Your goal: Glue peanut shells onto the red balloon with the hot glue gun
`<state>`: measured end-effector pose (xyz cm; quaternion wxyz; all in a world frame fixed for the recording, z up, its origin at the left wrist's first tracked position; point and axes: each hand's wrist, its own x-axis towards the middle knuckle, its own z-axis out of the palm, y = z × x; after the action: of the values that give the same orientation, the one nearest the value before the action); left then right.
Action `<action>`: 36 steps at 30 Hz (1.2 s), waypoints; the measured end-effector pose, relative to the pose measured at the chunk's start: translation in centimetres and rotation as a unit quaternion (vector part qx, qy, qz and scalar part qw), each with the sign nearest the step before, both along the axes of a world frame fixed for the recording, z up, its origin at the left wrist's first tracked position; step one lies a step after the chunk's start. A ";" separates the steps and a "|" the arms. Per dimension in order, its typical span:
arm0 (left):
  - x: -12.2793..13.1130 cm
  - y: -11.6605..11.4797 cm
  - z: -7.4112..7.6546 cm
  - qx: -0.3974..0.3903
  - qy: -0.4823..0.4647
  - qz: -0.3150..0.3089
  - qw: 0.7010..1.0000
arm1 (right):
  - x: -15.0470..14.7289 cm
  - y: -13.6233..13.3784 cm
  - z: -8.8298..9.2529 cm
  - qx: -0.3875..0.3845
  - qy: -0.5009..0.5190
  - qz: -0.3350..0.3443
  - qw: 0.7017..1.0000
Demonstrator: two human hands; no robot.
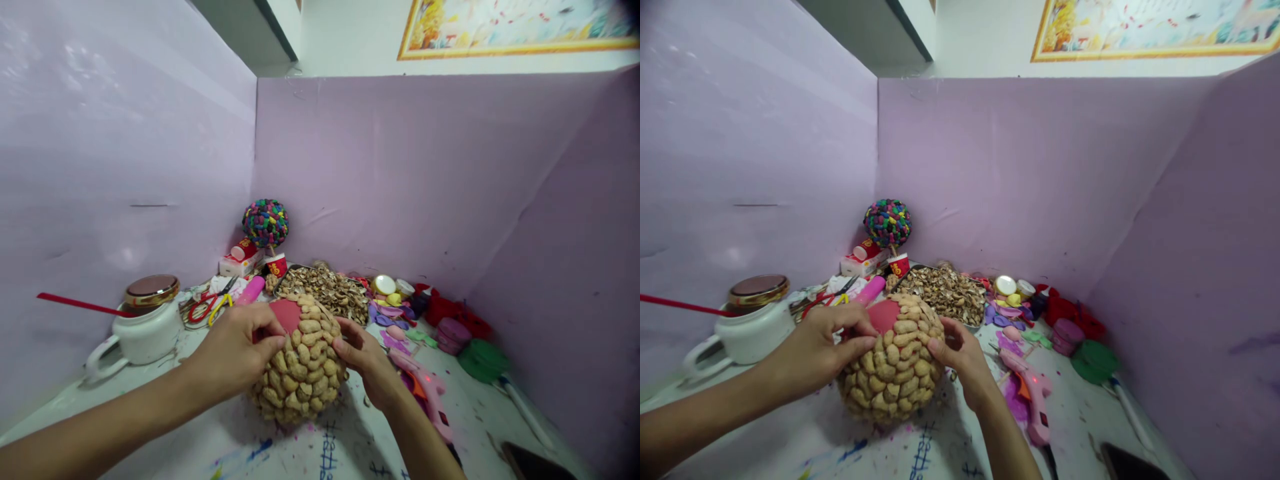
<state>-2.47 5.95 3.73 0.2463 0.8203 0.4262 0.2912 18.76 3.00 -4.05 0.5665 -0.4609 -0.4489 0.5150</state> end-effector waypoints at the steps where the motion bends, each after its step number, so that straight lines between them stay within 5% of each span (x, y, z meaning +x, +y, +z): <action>1: 0.0 -0.1 0.0 0.002 0.006 0.006 1.000 | 0.0 0.0 0.0 0.001 0.000 0.000 1.000; 11: -1.1 0.3 -0.1 0.019 -0.081 0.074 0.994 | 1.2 -0.1 -0.7 0.030 0.001 0.056 0.998; 18: 0.0 0.1 -1.4 0.006 -0.072 0.079 0.994 | 1.0 -0.2 -0.7 0.036 -0.005 0.057 0.998; 30: -0.6 -0.5 -0.8 0.083 -0.089 0.070 0.990 | 1.0 -0.2 -0.7 0.034 -0.008 0.047 0.998; 36: -0.3 -0.6 -1.2 0.052 -0.073 0.061 0.994 | 1.1 -0.2 -0.8 0.034 -0.012 0.046 0.998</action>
<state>-2.76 5.30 2.53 0.2150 0.7810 0.4410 0.3865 19.81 2.84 -4.81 0.5520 -0.4268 -0.4936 0.5191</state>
